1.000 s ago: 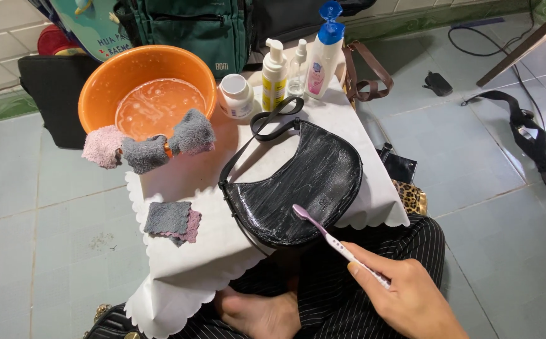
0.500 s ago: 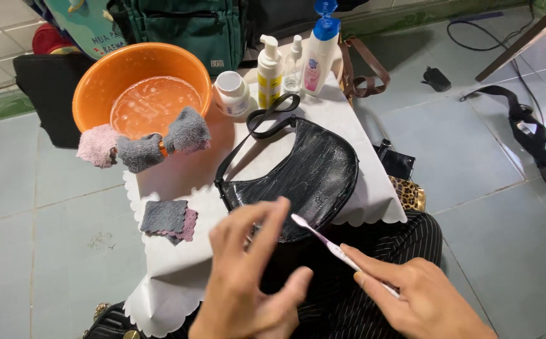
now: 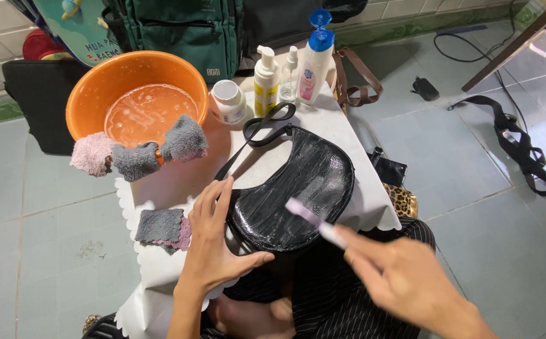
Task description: The person scrubs the surface of a black handbag using a toothbrush. The bag is placed on a white cloth on the floor, and the person uses a soapy toothbrush to clean the exterior.
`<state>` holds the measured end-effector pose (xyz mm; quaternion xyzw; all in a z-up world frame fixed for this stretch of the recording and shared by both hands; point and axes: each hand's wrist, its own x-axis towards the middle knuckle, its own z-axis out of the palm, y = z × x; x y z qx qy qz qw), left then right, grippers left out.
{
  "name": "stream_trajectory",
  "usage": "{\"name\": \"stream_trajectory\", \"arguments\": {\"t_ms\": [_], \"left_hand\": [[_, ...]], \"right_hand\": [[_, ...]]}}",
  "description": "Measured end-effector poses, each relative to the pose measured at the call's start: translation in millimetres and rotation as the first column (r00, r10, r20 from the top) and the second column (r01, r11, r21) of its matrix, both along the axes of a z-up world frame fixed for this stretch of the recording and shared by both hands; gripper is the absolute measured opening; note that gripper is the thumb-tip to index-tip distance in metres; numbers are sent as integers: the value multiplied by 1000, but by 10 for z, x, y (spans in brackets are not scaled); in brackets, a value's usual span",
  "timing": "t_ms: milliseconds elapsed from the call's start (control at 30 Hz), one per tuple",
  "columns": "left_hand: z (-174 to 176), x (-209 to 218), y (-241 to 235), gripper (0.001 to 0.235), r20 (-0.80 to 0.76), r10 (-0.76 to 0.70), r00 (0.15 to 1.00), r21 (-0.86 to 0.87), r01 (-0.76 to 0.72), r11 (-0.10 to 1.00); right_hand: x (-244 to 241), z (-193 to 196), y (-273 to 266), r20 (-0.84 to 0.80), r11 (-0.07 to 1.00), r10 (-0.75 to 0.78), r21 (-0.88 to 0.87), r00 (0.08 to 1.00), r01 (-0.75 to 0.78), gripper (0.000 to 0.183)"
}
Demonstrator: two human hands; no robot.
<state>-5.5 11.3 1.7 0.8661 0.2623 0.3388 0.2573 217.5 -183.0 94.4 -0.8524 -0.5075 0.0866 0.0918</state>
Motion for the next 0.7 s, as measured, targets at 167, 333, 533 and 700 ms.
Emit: {"name": "stream_trajectory", "arguments": {"t_ms": [167, 333, 533, 700], "left_hand": [[-19, -31, -38, 131, -1, 26, 1000, -29, -26, 999], [1, -40, -25, 129, 22, 21, 1000, -55, -20, 998], [-3, -39, -35, 123, 47, 19, 999, -43, -17, 999], [-10, -19, -54, 124, 47, 36, 998, -64, -33, 997]], "right_hand": [[139, -30, -17, -253, 990, 36, -125, 967, -70, 46], [150, 65, -34, -171, 991, 134, -2, 976, -136, 49], [361, 37, -38, 63, 987, -160, 21, 985, 159, 32], [332, 61, -105, -103, 1000, -30, -8, 994, 29, 44]]}}
